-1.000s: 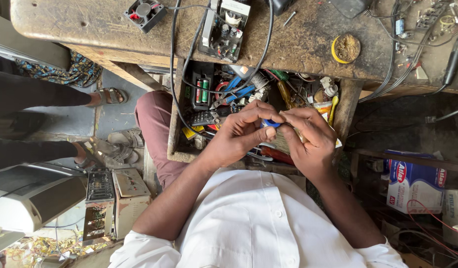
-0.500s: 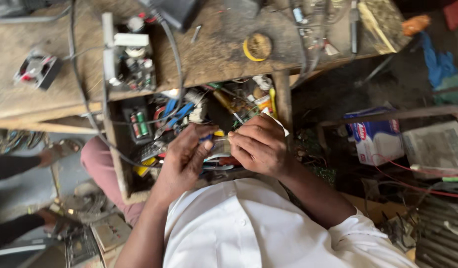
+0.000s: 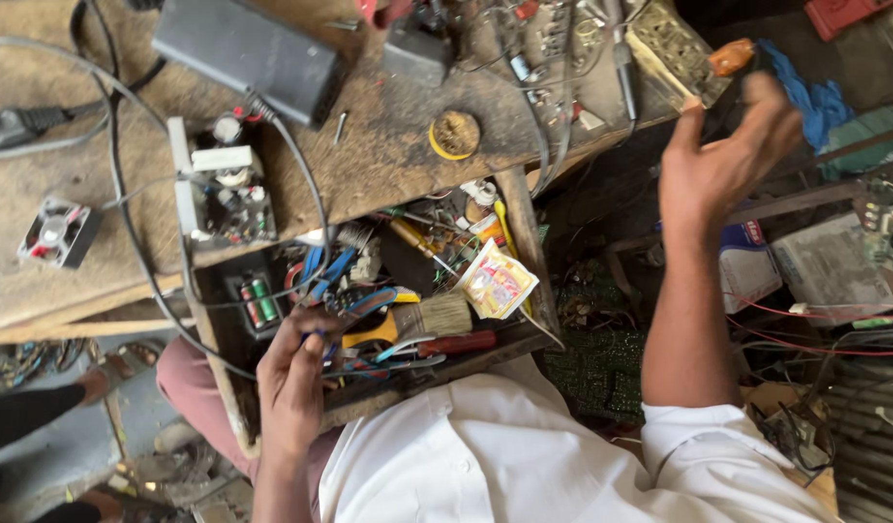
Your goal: The person sits at a cluttered electronics repair bench and solders components on a power supply circuit board. They hold the board with one hand while applying a soldering iron, feed solder wire to the joints, and use a screwdriver to work on the board, occasionally picking up and repositioning parts.
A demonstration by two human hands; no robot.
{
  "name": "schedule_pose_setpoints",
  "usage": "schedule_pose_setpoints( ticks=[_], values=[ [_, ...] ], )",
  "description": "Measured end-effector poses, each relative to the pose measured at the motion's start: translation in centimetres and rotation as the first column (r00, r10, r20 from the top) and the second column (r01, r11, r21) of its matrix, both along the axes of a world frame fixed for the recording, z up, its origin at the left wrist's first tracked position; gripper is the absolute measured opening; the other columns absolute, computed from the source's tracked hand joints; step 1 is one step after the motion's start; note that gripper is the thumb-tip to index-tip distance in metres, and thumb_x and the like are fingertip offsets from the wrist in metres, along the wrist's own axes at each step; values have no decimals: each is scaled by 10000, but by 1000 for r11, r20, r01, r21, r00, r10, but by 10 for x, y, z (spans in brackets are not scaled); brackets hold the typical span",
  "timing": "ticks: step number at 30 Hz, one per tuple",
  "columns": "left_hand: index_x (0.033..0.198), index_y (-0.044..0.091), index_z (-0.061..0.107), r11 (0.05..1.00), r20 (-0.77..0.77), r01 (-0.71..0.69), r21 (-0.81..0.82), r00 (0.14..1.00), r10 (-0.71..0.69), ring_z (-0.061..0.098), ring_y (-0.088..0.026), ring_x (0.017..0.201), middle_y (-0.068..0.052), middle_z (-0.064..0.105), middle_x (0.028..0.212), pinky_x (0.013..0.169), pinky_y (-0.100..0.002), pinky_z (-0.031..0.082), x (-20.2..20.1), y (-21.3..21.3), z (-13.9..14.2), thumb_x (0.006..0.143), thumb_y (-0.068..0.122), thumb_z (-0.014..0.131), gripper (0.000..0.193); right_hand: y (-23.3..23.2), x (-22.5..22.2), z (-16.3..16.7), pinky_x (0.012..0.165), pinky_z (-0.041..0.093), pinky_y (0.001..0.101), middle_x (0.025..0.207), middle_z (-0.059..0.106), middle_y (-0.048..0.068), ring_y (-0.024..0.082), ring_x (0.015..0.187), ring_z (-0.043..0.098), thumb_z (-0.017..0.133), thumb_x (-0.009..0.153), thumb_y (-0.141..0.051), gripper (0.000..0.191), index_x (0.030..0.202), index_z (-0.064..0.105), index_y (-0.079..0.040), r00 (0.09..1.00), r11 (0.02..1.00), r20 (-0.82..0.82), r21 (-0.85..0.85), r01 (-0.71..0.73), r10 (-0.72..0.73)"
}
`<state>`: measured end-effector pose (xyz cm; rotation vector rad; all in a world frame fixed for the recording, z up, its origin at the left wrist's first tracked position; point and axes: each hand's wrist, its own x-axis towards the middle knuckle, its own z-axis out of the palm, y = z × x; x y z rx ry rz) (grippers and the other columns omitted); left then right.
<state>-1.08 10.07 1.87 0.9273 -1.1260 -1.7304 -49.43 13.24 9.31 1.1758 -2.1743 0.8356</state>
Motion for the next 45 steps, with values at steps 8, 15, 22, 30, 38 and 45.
schedule_pose_setpoints(
  ticks=[8,15,22,30,38,45],
  values=[
    [901,-8,726,991,296,52,-121,955,-14,472,-51,642,2,609,777,566,-236,348,-16,3,26,934,33,743,55,19,-55,40,1270,299,530,1590,406,222,387,1502,385,895,898,-91,1065,1657,149,-112,990,985,-19,101,-137,140],
    [1050,12,759,793,451,308,-526,891,-46,604,-194,630,-76,654,763,580,-306,472,-96,-28,102,866,68,769,192,0,-77,58,1236,368,514,1593,480,273,410,1497,465,988,863,-207,1178,1665,139,-50,937,956,310,190,-224,158],
    [995,64,769,479,584,449,-754,793,175,687,-360,758,-145,693,850,661,-479,551,-218,-79,141,922,249,732,203,-16,-85,65,1252,376,459,1652,438,282,365,1515,478,934,854,-162,1146,1693,162,-59,839,919,426,39,-391,339],
    [866,76,749,455,838,710,-538,507,201,748,-299,749,-144,750,834,670,-414,594,-359,-147,156,943,444,713,378,-13,-97,55,1171,428,463,1441,603,270,344,1390,571,928,802,-195,1102,1657,236,-119,870,967,460,82,-240,177],
    [941,80,751,341,865,802,-491,405,295,764,-298,820,-155,760,873,683,-398,612,-416,-164,168,874,135,674,116,-3,-106,36,1110,463,470,1354,669,238,345,1315,626,922,778,-179,1087,1642,265,-117,880,983,454,48,-177,137],
    [886,58,736,415,766,645,-642,566,306,772,-301,785,-175,760,866,668,-397,615,-441,-173,204,862,62,627,112,-2,-115,28,1133,444,480,1428,577,287,376,1340,581,922,778,-160,1082,1640,272,-99,871,977,450,-19,-211,196]
  ],
)
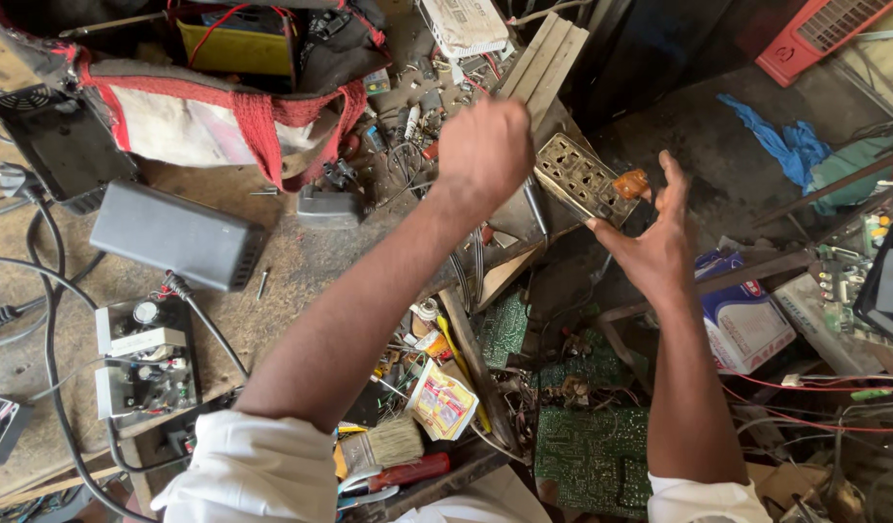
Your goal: The person sits at a cluttered electronics repair bench and solders components on a power supply circuit board. They hold the board with one hand while applying a soldering iron, feed solder wire to the joints, and use a screwdriver to work on the board, occasionally picking up and repositioning parts.
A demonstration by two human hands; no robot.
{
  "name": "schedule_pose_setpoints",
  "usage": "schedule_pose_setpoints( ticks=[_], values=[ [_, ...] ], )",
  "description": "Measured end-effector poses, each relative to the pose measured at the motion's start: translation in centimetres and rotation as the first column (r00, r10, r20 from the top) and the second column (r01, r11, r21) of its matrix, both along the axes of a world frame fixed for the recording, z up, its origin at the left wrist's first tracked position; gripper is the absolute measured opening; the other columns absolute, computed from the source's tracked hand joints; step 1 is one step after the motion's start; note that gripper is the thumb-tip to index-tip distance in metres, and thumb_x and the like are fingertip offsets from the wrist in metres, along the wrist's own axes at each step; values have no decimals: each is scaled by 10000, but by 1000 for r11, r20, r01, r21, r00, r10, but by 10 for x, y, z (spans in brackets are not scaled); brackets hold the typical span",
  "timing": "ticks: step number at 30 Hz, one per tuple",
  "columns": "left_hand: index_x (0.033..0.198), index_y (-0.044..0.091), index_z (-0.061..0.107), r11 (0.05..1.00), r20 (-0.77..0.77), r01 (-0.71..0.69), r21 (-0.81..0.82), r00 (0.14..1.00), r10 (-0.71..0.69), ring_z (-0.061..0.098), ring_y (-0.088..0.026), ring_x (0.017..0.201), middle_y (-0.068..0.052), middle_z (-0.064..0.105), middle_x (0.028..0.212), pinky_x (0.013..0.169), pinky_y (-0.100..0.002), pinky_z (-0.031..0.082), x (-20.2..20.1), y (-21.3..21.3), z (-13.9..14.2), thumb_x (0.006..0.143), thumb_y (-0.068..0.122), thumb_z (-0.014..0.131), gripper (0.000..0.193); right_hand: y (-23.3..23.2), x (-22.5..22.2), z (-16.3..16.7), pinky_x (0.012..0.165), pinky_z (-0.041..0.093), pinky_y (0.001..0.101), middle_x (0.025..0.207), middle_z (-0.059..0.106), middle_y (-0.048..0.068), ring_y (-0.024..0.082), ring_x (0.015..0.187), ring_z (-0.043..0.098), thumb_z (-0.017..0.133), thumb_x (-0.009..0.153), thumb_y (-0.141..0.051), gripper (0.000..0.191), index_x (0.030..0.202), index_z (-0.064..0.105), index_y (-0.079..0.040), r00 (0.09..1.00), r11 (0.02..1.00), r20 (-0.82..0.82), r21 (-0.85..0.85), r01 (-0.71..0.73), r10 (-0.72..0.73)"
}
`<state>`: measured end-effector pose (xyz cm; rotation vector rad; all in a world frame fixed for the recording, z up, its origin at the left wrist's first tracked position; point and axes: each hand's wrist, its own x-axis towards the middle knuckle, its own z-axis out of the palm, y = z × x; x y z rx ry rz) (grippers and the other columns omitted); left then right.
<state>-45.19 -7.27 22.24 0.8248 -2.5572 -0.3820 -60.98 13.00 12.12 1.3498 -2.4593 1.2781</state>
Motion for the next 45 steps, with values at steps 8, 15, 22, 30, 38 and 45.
schedule_pose_setpoints(
  ticks=[8,15,22,30,38,45],
  values=[
    [783,65,746,956,-245,-266,-121,942,231,753,-355,766,-196,747,836,654,-436,601,-2,-45,34,744,51,687,72,-4,5,-7,1159,435,493,1464,529,293,391,1347,555,945,779,-184,1090,1633,274,-94,999,1000,-32,-23,21,-21],
    [861,7,739,973,-283,-224,62,931,232,735,-381,776,-221,737,823,670,-469,580,28,-42,14,838,378,803,377,-15,30,-8,1117,424,542,1478,468,319,439,1359,510,968,837,-266,1121,1636,221,-21,988,998,-140,-27,62,-65],
    [1026,-19,739,955,-488,7,297,861,146,580,-223,534,-150,635,633,550,-381,468,123,2,-21,914,438,795,474,-8,93,-7,974,528,485,1167,647,157,352,1111,636,863,983,-140,447,1336,605,-46,851,981,-511,-192,25,-122],
    [1301,66,649,382,-306,187,905,910,279,558,-59,692,32,633,770,613,-262,480,299,99,-91,948,314,683,432,-32,124,-20,735,568,483,1028,675,195,394,885,684,764,972,-164,237,1143,717,-8,848,999,-529,24,43,-24],
    [1400,75,574,192,-375,323,927,805,459,578,-56,773,36,639,912,701,-237,491,441,155,-163,1026,285,564,429,-30,124,-50,1088,484,533,1202,624,257,442,1198,606,637,890,-7,283,1161,683,58,792,993,-606,-26,-116,77],
    [1239,38,671,343,-391,220,913,708,587,565,-31,706,42,626,814,605,-221,470,477,171,-190,1030,218,619,280,-30,144,-42,888,540,498,1156,651,268,411,1072,667,774,885,-4,274,1144,716,64,811,999,-584,24,-26,36]
  ],
)
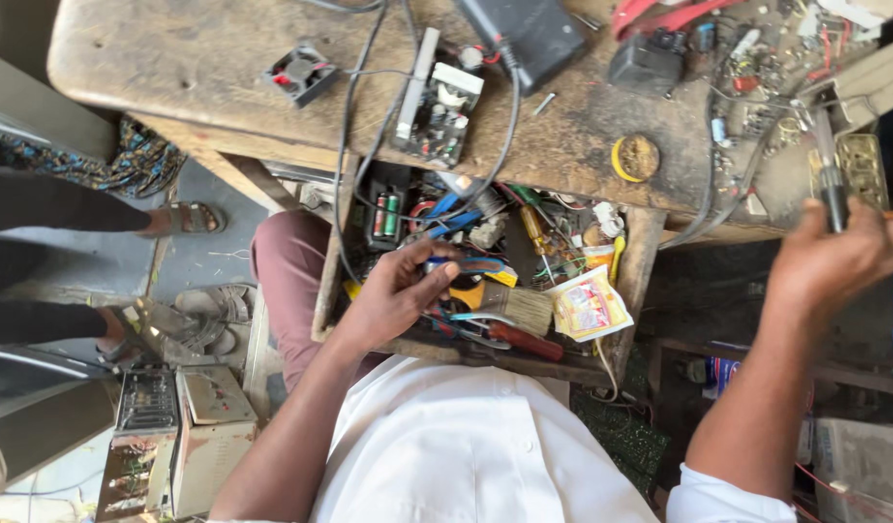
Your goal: The person sits at a cluttered electronics repair bench and solders components on a power supply circuit board. They hold the board with one hand while applying a soldering iron, feed solder wire to the joints, and use a screwdriver to work on the board, occasionally picking up and repositioning parts.
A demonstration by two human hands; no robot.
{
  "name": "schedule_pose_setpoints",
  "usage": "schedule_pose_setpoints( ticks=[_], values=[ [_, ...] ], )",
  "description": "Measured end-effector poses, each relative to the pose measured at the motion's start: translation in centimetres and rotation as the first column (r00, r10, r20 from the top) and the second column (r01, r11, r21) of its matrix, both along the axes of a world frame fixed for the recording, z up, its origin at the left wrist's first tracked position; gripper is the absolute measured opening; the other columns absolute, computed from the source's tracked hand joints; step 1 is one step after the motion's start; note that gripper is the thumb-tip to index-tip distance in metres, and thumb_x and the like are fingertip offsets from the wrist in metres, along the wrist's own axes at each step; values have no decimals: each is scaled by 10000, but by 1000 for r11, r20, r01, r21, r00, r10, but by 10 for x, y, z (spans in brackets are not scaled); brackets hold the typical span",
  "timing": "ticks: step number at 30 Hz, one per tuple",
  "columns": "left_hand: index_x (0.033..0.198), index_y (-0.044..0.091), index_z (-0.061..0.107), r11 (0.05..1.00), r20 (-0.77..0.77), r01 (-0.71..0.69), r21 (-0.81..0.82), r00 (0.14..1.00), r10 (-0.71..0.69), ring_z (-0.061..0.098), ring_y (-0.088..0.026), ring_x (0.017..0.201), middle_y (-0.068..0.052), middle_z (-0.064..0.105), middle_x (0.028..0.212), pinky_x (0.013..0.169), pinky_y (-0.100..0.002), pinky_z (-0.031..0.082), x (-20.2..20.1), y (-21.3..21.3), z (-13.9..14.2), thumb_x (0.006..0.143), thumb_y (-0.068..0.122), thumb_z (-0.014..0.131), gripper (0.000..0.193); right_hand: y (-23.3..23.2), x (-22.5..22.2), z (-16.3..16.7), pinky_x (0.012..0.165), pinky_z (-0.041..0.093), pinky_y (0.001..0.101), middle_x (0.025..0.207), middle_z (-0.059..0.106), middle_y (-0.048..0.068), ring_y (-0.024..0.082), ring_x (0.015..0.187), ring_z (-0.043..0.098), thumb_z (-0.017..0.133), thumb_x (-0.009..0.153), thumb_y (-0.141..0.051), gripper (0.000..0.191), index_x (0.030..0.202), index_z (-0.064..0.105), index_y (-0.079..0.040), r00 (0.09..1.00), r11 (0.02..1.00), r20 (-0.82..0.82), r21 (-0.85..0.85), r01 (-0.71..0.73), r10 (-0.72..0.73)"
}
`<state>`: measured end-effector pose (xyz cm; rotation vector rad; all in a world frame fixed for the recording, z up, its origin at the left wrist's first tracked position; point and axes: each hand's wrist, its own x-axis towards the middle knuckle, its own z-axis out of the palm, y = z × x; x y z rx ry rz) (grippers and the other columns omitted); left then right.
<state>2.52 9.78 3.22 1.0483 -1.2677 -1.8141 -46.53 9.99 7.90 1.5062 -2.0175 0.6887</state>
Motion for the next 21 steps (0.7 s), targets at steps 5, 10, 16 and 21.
schedule_pose_setpoints(
  ticks=[5,10,16,21],
  values=[
    [1167,2,691,992,-109,-94,-83,990,85,543,-24,723,25,635,855,611,-216,449,6,1,-9,1034,138,660,193,30,20,23,806,557,459,994,730,188,342,929,712,724,948,-8,173,1111,733,50,993,1000,-120,-13,5,-6],
    [1085,6,666,994,-146,-111,18,983,113,638,-46,706,-11,684,801,578,-222,502,3,-6,-9,1037,130,631,137,83,32,30,712,551,356,956,690,161,208,789,690,617,1177,-74,151,1164,676,64,902,996,431,-83,22,16],
    [1045,15,563,983,-219,-128,-135,971,97,697,-55,775,-10,635,967,574,-219,564,-27,-28,11,995,67,642,107,123,35,24,709,580,330,1030,661,171,208,796,656,608,1188,-65,163,1328,601,18,292,830,777,-528,-179,558],
    [1030,-12,585,855,-185,-146,-498,981,59,658,-104,775,-58,584,978,644,-247,540,-60,-43,39,1015,-8,648,65,108,56,-1,638,508,306,968,669,168,201,776,626,675,1116,-143,158,1213,673,-19,-275,773,800,-593,-227,533]
  ],
)
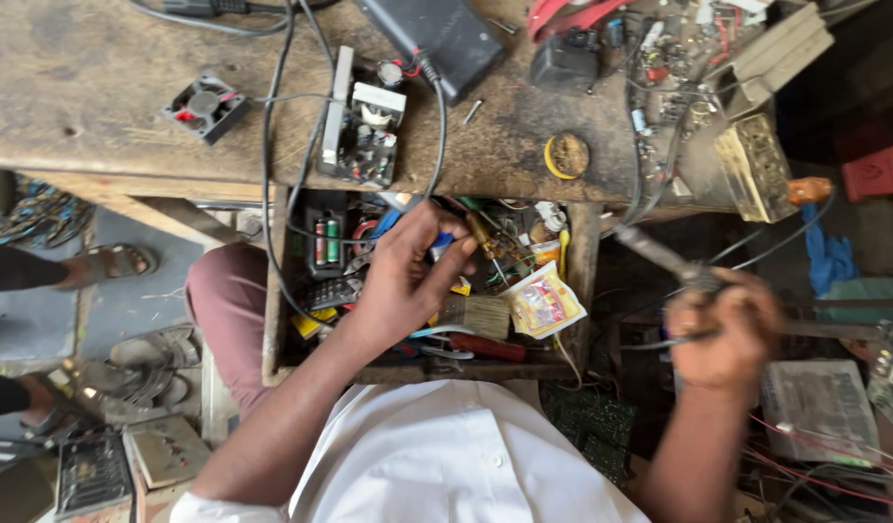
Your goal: The person sits at a cluttered electronics repair bench and solders components on a power supply circuit board. They hold the board with one hand while applying a soldering iron, feed solder wire to the joints, and use a screwdriver to work on the board, occasionally picking up and repositioning parts.
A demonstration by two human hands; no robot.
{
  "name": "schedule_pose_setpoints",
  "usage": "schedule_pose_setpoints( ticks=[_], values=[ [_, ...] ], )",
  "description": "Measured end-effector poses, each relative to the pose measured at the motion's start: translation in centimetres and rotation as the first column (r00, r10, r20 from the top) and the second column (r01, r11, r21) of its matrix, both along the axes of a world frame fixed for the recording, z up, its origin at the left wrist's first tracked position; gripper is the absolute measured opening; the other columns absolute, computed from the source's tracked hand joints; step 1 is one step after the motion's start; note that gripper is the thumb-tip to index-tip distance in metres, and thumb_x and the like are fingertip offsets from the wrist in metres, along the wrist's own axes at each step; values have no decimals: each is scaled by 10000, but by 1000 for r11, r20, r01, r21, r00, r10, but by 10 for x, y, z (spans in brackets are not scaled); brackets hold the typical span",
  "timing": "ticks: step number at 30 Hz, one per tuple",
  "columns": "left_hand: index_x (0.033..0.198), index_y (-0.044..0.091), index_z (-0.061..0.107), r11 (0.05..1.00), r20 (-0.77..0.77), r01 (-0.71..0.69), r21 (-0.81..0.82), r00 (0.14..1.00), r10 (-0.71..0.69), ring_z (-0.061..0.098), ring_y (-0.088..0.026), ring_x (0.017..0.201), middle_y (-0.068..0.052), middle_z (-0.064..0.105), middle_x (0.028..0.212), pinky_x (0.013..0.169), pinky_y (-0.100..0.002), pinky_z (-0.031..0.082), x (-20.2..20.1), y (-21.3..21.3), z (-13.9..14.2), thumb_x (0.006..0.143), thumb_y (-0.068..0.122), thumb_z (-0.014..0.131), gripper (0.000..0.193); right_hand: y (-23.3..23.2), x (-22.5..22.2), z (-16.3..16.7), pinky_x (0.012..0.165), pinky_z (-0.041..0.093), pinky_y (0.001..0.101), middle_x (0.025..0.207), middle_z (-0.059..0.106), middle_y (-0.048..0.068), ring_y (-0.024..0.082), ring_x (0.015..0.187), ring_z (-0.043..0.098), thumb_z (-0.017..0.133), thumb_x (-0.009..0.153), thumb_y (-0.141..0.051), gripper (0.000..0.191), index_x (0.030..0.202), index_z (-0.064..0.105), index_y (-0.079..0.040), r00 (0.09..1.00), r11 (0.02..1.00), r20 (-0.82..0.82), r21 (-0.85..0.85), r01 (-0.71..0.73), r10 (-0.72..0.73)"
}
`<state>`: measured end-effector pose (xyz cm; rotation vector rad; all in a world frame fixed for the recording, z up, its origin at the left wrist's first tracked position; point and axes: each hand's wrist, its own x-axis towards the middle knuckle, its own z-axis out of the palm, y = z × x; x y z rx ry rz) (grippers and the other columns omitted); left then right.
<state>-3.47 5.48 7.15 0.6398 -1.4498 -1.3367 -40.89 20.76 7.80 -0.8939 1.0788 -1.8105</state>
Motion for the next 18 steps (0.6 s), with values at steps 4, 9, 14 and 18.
schedule_pose_setpoints(
  ticks=[4,9,14,18],
  values=[
    [1061,-5,576,938,-99,-149,-314,987,123,589,-194,892,-94,578,1022,790,-297,493,-17,-13,19,1031,-39,685,118,-26,27,-14,617,460,318,919,677,155,209,778,594,722,1056,-210,227,1207,694,-43,947,975,240,6,-221,213],
    [1084,-18,616,935,-179,-167,-315,977,114,594,-184,868,-96,591,996,765,-293,491,-17,-30,29,1021,-38,698,106,-47,44,-19,639,463,311,971,681,146,200,800,581,715,1056,-212,264,1258,699,-43,928,966,286,26,-256,238],
    [1075,-14,647,929,-201,-191,-317,971,131,629,-190,878,-91,629,995,753,-286,514,-13,-40,21,1002,-28,719,103,-59,44,-26,664,458,308,969,681,146,201,820,582,718,1056,-205,267,1270,703,-46,934,968,282,63,-244,217],
    [1087,-7,663,931,-189,-183,-317,974,127,665,-199,900,-94,645,1018,768,-296,538,-8,-40,10,990,-24,732,120,-64,46,-31,670,459,314,980,685,151,210,831,590,719,1054,-203,258,1261,699,-50,944,970,270,96,-224,191]
  ],
)
